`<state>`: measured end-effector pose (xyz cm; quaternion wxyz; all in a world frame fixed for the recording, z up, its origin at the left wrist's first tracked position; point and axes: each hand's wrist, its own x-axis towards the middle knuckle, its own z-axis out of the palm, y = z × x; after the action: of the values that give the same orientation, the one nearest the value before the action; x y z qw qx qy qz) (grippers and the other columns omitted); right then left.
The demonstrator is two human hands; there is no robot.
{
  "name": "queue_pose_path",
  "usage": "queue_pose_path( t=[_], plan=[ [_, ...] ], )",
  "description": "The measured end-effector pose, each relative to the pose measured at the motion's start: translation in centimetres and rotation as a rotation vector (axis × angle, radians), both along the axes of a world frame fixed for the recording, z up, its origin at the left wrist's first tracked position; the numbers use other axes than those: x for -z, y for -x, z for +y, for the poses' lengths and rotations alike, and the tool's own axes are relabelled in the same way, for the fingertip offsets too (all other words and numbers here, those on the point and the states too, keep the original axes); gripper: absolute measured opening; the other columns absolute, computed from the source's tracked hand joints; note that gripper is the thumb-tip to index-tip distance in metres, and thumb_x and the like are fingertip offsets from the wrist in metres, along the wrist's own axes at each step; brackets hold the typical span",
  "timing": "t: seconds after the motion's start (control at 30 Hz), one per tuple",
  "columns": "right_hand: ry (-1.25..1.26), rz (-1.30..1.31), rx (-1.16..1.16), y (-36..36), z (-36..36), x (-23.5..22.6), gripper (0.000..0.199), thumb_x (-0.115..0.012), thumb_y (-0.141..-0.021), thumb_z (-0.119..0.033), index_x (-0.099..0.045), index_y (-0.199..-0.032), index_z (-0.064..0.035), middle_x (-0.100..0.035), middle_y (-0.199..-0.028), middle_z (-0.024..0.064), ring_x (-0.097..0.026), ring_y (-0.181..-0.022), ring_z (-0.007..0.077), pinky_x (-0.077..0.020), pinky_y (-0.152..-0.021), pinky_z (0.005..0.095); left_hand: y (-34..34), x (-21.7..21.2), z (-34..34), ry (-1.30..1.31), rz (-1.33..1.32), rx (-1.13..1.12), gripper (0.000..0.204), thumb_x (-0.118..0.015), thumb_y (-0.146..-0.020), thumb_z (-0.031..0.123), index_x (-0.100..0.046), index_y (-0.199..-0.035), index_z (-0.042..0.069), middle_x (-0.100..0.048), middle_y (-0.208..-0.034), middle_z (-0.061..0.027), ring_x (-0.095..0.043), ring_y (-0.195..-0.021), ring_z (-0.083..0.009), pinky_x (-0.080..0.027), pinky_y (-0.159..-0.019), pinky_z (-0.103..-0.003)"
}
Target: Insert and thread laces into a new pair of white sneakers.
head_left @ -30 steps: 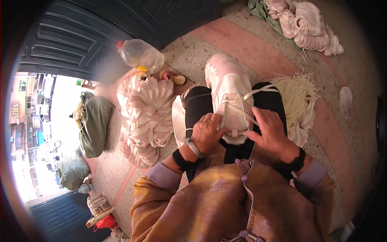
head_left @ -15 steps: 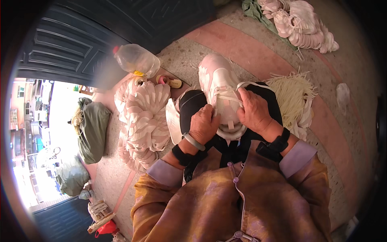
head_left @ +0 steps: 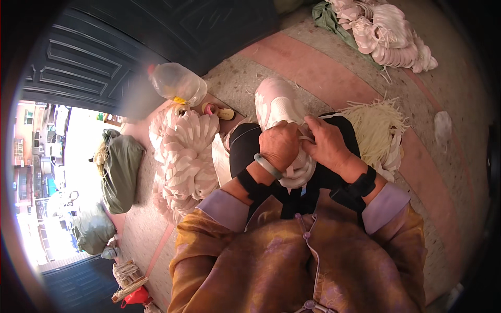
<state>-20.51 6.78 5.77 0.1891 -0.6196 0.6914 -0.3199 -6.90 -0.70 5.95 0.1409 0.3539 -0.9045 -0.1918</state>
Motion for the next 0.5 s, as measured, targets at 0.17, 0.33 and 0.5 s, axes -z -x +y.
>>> queue_pose_path(
  t=[0.17,0.33,0.5],
  plan=[
    [0.102,0.072,-0.023,0.5,0.2,0.7,0.023,-0.057,-0.071,-0.009,-0.048,-0.090,0.0016,-0.059,-0.083,0.0209,-0.060,-0.078,0.0374,-0.0491,-0.067,0.0435,0.5,0.4,0.4,0.009,-0.001,-0.038,0.014,-0.059,-0.079,0.023,-0.062,-0.076,0.010,-0.061,-0.074,-0.0111,-0.061,-0.066,-0.0318,-0.048,-0.057,-0.042],
    [0.023,0.029,-0.068,1.1,0.0,1.2,0.038,-0.052,-0.071,-0.004,-0.051,-0.107,0.0070,-0.056,-0.089,0.0230,-0.057,-0.080,0.0405,-0.0476,-0.070,0.0446,0.8,0.6,0.7,0.023,0.018,-0.050,0.016,-0.061,-0.078,0.026,-0.063,-0.076,0.010,-0.061,-0.073,-0.0111,-0.060,-0.064,-0.0323,-0.047,-0.056,-0.041],
    [0.105,0.042,-0.063,1.1,-0.2,2.0,0.019,-0.056,-0.071,-0.006,-0.052,-0.088,0.0007,-0.057,-0.079,0.0196,-0.059,-0.076,0.0372,-0.0491,-0.067,0.0431,1.4,0.7,1.0,0.060,-0.048,-0.076,0.017,-0.060,-0.079,0.026,-0.061,-0.074,0.010,-0.060,-0.072,-0.0116,-0.060,-0.064,-0.0327,-0.047,-0.054,-0.043]
  ],
)
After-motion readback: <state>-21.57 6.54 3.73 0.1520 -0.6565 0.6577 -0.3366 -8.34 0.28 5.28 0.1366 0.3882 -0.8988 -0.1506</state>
